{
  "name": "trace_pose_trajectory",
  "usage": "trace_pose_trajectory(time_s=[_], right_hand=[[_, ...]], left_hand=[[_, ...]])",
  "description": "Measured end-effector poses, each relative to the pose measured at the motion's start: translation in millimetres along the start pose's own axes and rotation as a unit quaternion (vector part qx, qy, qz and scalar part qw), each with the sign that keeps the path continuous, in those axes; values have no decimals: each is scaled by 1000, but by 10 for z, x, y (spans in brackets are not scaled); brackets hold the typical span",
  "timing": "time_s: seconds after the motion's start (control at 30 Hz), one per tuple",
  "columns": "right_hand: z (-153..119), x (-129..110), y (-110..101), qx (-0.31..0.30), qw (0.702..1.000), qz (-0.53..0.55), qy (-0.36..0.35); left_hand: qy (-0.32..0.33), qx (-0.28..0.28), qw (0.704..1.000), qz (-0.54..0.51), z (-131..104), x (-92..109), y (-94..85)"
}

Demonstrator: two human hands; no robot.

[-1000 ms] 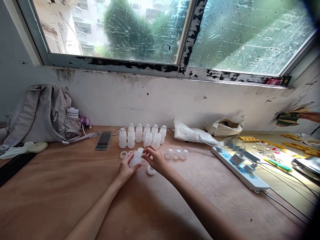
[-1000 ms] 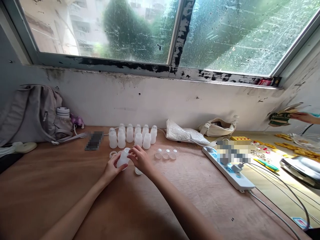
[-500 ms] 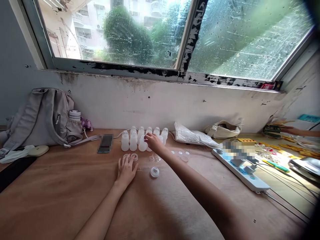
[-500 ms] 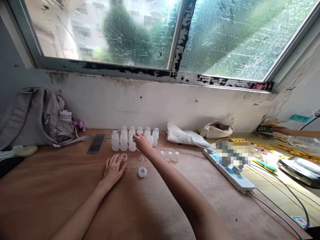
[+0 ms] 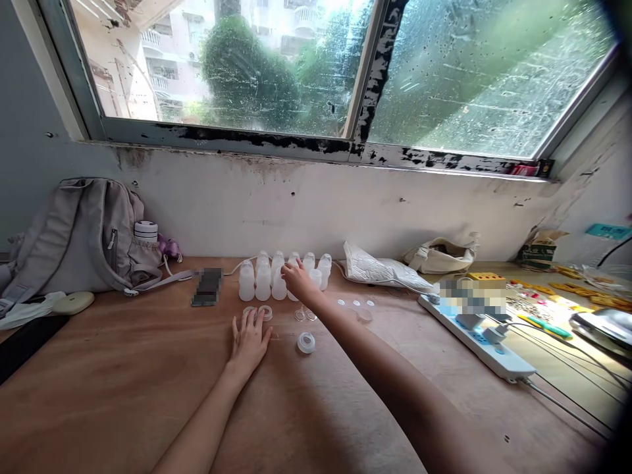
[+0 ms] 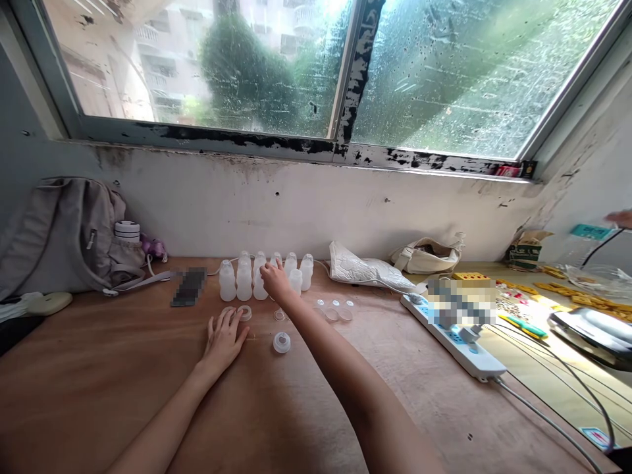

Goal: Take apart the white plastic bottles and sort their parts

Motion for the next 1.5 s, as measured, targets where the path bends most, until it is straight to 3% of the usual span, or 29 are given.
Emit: trace_pose_trajectory(time_s=[0.23, 0.4, 0.53, 0.6, 0.7, 0.97, 1.13, 1.5], right_hand=[[-115, -79, -145, -4, 999, 20, 27], [-605, -106, -245, -37, 997, 50, 51], [-1121, -105, -84, -124, 983, 118, 70], [-1318, -116, 41, -122, 977, 163, 61], [-1486, -143, 210, -72, 967, 240, 47], [-1562, -168, 400, 36, 944, 325, 54], [-1582, -105, 412, 34, 936, 345, 57], [-1582, -86, 378, 34, 920, 389, 20]], left_hand=[[15, 34, 999, -18, 9, -36, -63], [72, 59, 993, -66, -1, -6, -170], [131, 21, 986, -99, -73, 152, -215], [144, -4, 984, -103, -125, 245, -217], [156, -31, 982, -102, -189, 371, -198], [193, -77, 975, -82, -40, 640, -68], [197, -74, 973, -92, 49, 727, -38], [182, -68, 974, -112, -2, 723, -45]])
Point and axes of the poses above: each hand's wrist, its own z-axis towards the middle knuckle, its own y-axis out of the palm, x = y × z, the point moved 1 cm from there along z, towards the middle knuckle, and after that the axes turned 7 degrees about -x, right-handed, at the moved point
